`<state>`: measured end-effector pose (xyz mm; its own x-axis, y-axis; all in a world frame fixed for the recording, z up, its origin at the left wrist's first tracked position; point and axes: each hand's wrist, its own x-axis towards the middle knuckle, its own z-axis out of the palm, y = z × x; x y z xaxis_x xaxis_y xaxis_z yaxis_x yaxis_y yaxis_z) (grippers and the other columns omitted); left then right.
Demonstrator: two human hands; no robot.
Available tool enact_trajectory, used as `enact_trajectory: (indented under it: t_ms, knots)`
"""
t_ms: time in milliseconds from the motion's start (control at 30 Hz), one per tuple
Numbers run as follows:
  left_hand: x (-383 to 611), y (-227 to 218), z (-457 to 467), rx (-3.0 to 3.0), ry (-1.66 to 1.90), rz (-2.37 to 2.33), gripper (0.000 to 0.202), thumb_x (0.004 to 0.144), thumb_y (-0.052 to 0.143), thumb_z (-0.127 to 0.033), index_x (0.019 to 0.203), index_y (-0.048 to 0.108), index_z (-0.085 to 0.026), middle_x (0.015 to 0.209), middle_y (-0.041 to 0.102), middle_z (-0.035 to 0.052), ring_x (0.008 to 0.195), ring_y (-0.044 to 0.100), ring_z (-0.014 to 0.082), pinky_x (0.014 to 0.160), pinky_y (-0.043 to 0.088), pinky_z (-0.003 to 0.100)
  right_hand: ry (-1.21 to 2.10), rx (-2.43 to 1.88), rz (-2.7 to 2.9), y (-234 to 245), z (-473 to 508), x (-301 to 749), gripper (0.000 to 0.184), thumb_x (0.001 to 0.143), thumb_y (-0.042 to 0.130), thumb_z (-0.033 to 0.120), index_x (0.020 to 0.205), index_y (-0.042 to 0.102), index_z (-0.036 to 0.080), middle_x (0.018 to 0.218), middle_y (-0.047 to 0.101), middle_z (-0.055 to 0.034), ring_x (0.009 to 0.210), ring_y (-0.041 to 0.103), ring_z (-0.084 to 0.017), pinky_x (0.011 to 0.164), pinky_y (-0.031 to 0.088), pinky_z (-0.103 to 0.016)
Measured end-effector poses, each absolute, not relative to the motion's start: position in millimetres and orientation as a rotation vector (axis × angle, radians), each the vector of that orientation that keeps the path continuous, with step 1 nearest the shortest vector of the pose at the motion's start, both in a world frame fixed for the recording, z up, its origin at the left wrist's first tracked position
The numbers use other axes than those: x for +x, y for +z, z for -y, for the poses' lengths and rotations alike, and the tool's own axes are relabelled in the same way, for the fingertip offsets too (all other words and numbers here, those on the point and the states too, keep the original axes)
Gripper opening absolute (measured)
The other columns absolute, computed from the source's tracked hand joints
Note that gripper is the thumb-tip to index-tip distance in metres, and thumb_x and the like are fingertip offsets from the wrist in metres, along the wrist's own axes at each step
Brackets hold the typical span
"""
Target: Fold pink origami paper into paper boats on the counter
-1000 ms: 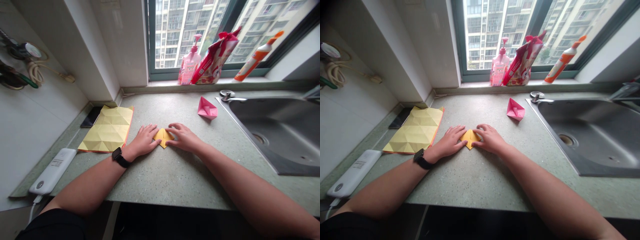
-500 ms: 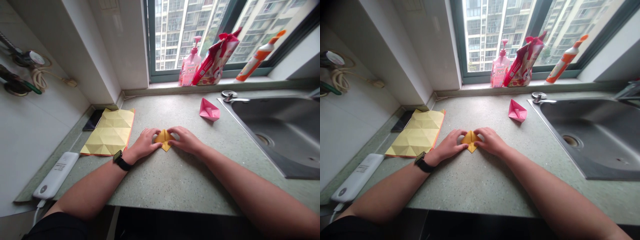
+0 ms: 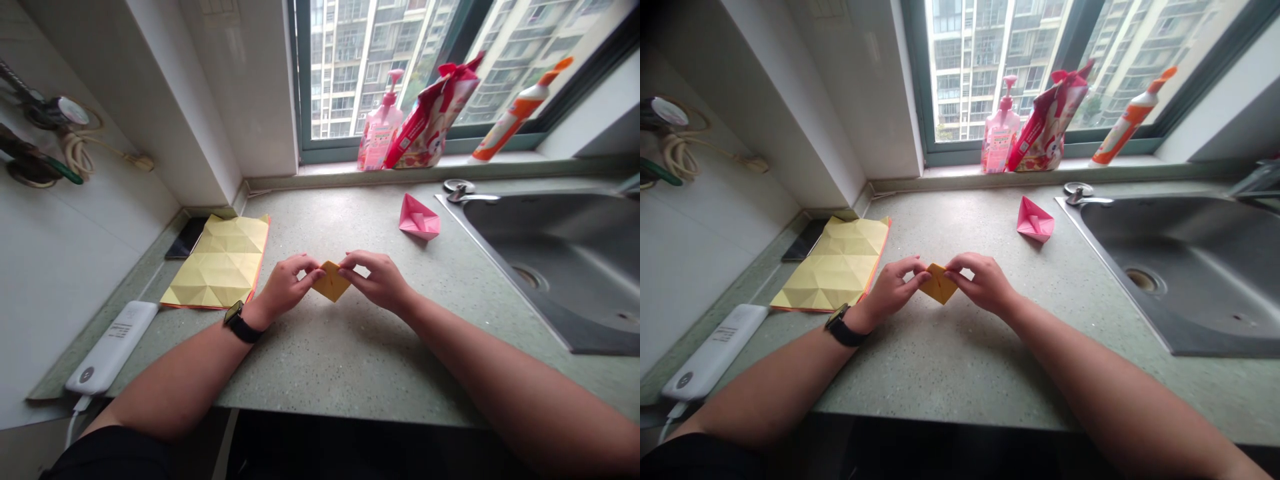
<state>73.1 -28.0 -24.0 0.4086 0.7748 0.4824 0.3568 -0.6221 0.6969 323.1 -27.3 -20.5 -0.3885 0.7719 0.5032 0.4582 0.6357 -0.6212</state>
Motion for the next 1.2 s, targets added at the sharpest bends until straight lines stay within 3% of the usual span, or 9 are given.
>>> enact_trajectory:
  t_ms: [67,200,367,500,633,867,1067,1200]
  knots:
    - [72.8,-23.1,30.2,2.191,1.118,-0.970,0.028,0.110,0.062,-0.036,0.088,0.069,-0.021,0.083,0.074,0.0008,0.079,0.069,0.0178,0.115,0.057,0.050,0.490,-0.941,2.052,-19.1,29.7,322.3,0.018,0.104,0.065,0.035,0.092,0.074,0.026,0.088,0.080,-0.0030,0.083,0.075,-0.021,0.080,0.060,-0.036]
    - [71.9,-17.9,35.5,2.331,1.166,-0.933,0.021,0.111,0.061,-0.032,0.095,0.071,-0.023,0.087,0.077,0.0009,0.086,0.071,0.0191,0.121,0.053,0.053,0.449,-0.864,2.034,-18.8,32.9,319.5,0.016,0.105,0.064,0.034,0.094,0.074,0.027,0.091,0.079,-0.0045,0.087,0.075,-0.023,0.082,0.062,-0.040]
    - [72.3,-8.8,40.2,2.381,1.328,-0.884,0.011,0.110,0.068,-0.032,0.106,0.074,-0.024,0.100,0.080,0.0039,0.097,0.074,0.0207,0.116,0.055,0.051,0.271,-0.798,2.016,-16.8,37.1,315.4,0.017,0.106,0.068,0.035,0.092,0.075,0.030,0.094,0.079,-0.0047,0.092,0.074,-0.024,0.085,0.062,-0.044]
    - [73.2,-8.6,41.2,2.374,1.313,-0.872,0.013,0.110,0.069,-0.034,0.102,0.074,-0.024,0.104,0.080,0.0055,0.101,0.075,0.0214,0.115,0.055,0.050,0.215,-0.837,2.049,-16.0,39.0,314.4,0.016,0.107,0.067,0.037,0.097,0.077,0.030,0.095,0.079,-0.0049,0.091,0.073,-0.024,0.087,0.061,-0.044]
    - [73.5,-11.2,40.8,2.387,1.259,-0.839,0.017,0.109,0.070,-0.036,0.099,0.076,-0.024,0.104,0.079,0.0062,0.101,0.074,0.0220,0.110,0.058,0.048,0.242,-0.821,2.074,-16.0,39.1,314.3,0.015,0.107,0.069,0.038,0.097,0.077,0.030,0.096,0.079,-0.0044,0.092,0.073,-0.024,0.090,0.060,-0.044]
    - [74.6,-8.1,42.1,2.277,1.349,-0.765,0.007,0.106,0.075,-0.025,0.100,0.078,-0.023,0.107,0.076,0.0063,0.100,0.074,0.0192,0.092,0.063,0.038,0.341,-0.708,1.982,-11.5,39.6,313.6,0.008,0.104,0.071,0.027,0.096,0.072,0.028,0.096,0.077,-0.0034,0.088,0.073,-0.021,0.080,0.061,-0.039]
    - [73.7,-7.2,36.6,2.184,1.484,-0.818,0.002,0.104,0.075,-0.022,0.102,0.075,-0.022,0.105,0.075,0.0054,0.102,0.072,0.0201,0.094,0.061,0.038,0.374,-0.782,1.838,-13.9,33.4,318.8,0.006,0.104,0.066,0.023,0.101,0.070,0.027,0.096,0.075,-0.0033,0.090,0.072,-0.022,0.082,0.060,-0.041]
    - [72.4,-10.3,31.3,2.120,1.531,-0.903,0.003,0.107,0.070,-0.025,0.105,0.070,-0.022,0.106,0.073,0.0052,0.104,0.071,0.0206,0.099,0.060,0.040,0.461,-0.852,1.651,-21.7,23.5,324.2,0.004,0.105,0.066,0.030,0.102,0.069,0.029,0.098,0.074,-0.0025,0.095,0.071,-0.023,0.088,0.061,-0.043]
